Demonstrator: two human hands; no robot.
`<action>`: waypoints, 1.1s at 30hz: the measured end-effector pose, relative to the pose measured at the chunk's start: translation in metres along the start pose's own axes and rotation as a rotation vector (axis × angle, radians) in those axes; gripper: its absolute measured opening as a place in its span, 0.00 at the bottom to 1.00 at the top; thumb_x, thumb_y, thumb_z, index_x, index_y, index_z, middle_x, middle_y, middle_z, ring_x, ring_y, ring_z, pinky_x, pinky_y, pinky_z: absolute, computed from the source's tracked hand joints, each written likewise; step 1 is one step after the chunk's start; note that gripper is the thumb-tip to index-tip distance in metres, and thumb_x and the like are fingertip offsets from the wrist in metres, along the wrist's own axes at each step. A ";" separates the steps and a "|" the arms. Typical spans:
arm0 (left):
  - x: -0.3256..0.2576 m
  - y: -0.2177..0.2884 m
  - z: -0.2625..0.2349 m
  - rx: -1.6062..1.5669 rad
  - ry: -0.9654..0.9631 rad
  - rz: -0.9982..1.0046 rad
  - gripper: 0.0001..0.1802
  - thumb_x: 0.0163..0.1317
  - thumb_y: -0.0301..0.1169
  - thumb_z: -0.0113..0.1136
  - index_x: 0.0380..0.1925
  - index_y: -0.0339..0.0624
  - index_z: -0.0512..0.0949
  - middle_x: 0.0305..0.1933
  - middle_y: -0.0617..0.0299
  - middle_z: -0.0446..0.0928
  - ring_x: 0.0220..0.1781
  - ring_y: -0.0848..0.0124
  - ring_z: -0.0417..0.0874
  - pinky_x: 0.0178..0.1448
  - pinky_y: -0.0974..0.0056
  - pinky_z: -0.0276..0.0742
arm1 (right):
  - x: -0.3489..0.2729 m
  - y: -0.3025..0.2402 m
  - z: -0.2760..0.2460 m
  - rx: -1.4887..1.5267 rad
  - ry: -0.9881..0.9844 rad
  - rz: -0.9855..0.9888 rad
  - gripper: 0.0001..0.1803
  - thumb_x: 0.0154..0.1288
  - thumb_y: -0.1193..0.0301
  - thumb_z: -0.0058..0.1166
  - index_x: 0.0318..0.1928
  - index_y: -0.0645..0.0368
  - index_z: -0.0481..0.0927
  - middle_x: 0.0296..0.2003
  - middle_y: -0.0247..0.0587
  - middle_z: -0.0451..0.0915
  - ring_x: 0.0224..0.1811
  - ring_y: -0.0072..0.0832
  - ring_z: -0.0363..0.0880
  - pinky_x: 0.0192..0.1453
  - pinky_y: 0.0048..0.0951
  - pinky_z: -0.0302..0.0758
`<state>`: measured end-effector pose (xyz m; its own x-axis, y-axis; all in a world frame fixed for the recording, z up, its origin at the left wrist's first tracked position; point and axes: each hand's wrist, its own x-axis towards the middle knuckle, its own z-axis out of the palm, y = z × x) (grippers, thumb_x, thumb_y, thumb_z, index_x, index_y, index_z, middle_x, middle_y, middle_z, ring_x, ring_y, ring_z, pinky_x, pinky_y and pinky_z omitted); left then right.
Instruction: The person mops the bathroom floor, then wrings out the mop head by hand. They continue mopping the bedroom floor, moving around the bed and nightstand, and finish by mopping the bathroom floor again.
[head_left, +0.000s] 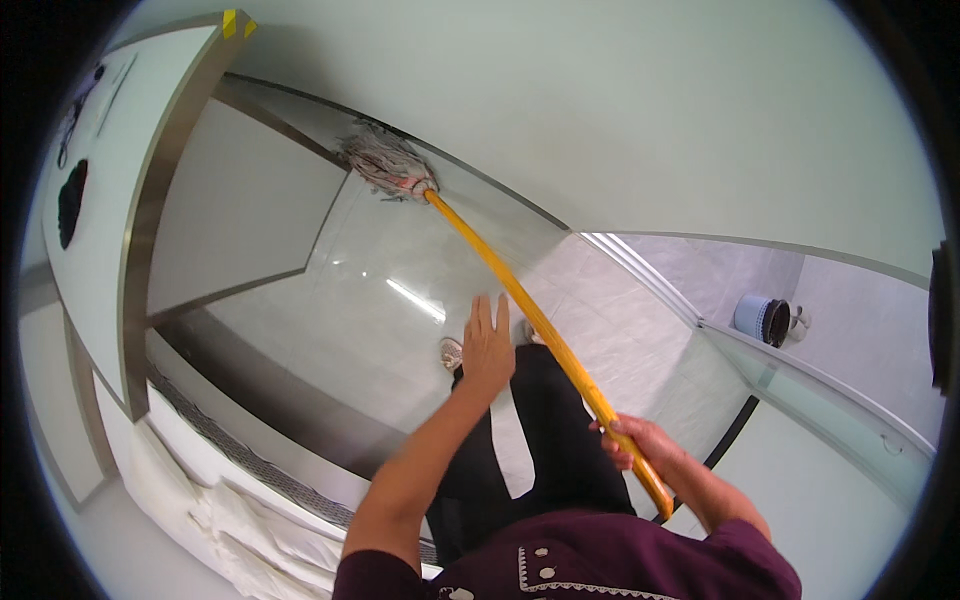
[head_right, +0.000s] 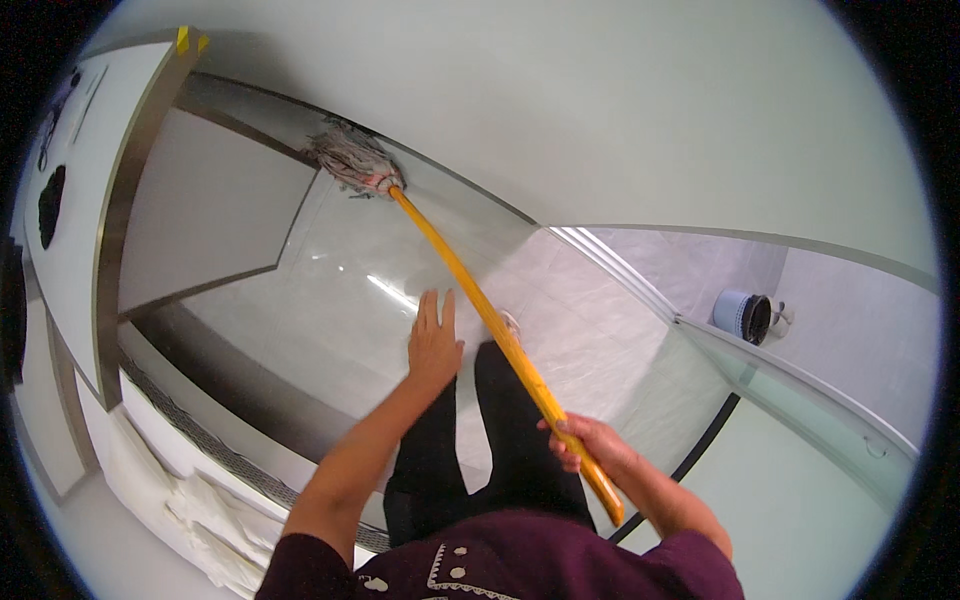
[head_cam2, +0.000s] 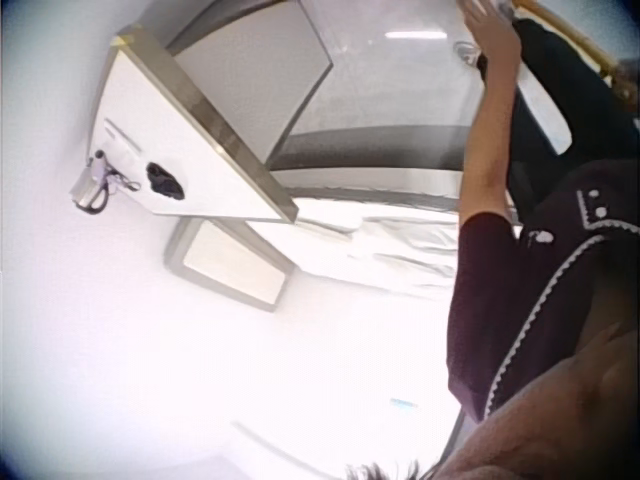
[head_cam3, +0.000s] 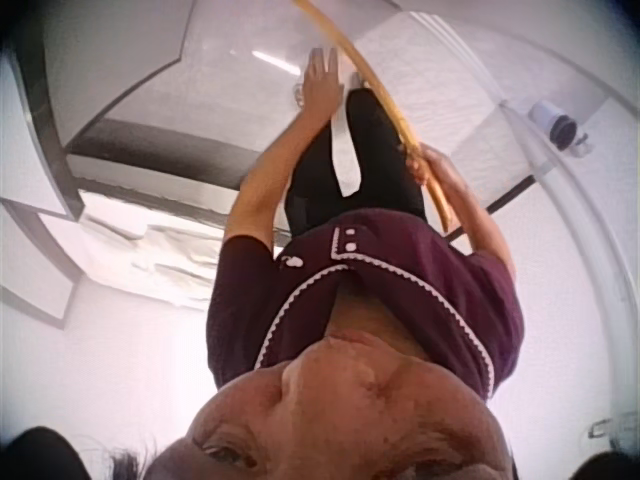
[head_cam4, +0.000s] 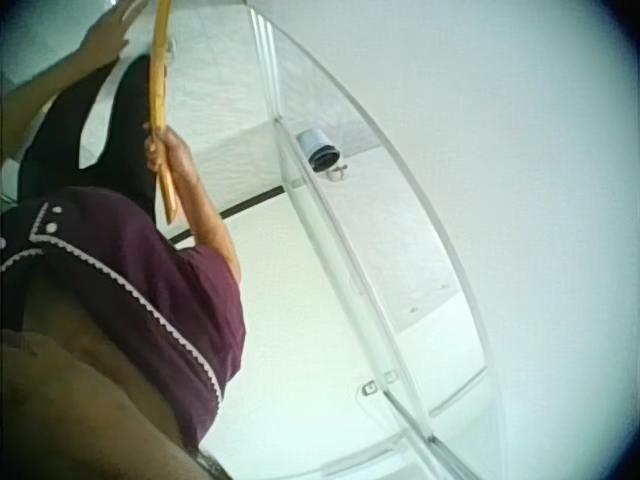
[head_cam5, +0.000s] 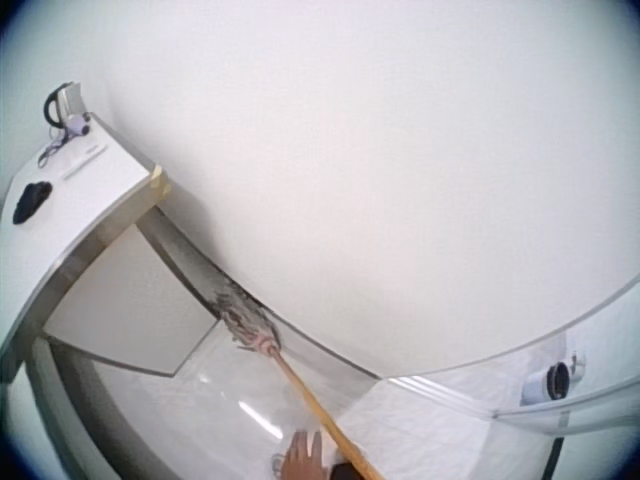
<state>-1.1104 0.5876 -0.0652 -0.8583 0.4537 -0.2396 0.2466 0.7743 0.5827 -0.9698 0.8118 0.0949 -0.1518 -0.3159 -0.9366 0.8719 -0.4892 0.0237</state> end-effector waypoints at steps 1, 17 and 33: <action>0.014 -0.004 0.013 0.093 0.050 0.147 0.40 0.51 0.28 0.66 0.66 0.43 0.63 0.62 0.43 0.66 0.69 0.47 0.64 0.70 0.49 0.61 | -0.011 0.005 -0.001 -0.005 0.023 -0.011 0.24 0.68 0.57 0.51 0.55 0.64 0.69 0.25 0.35 0.71 0.17 0.18 0.65 0.20 0.21 0.65; -0.046 0.301 0.353 -0.245 -0.555 0.639 0.01 0.50 0.35 0.59 0.21 0.58 0.78 0.32 0.63 0.79 0.47 0.61 0.80 0.58 0.48 0.67 | -0.267 0.111 -0.271 -0.615 0.477 0.130 0.35 0.65 0.76 0.50 0.70 0.49 0.53 0.26 0.36 0.73 0.21 0.23 0.68 0.23 0.25 0.67; -0.048 0.154 0.237 -0.438 0.427 0.034 0.09 0.47 0.24 0.58 0.31 0.40 0.74 0.34 0.54 0.75 0.44 0.55 0.74 0.53 0.54 0.70 | -0.178 -0.027 -0.120 -2.323 0.633 -0.036 0.37 0.57 0.84 0.50 0.69 0.53 0.61 0.36 0.57 0.82 0.29 0.48 0.82 0.32 0.44 0.77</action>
<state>-0.9246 0.7895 -0.1480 -0.9800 0.1883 0.0647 0.1474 0.4681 0.8713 -0.9105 0.9789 0.2191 -0.4571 0.0661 -0.8870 -0.1726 0.9717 0.1614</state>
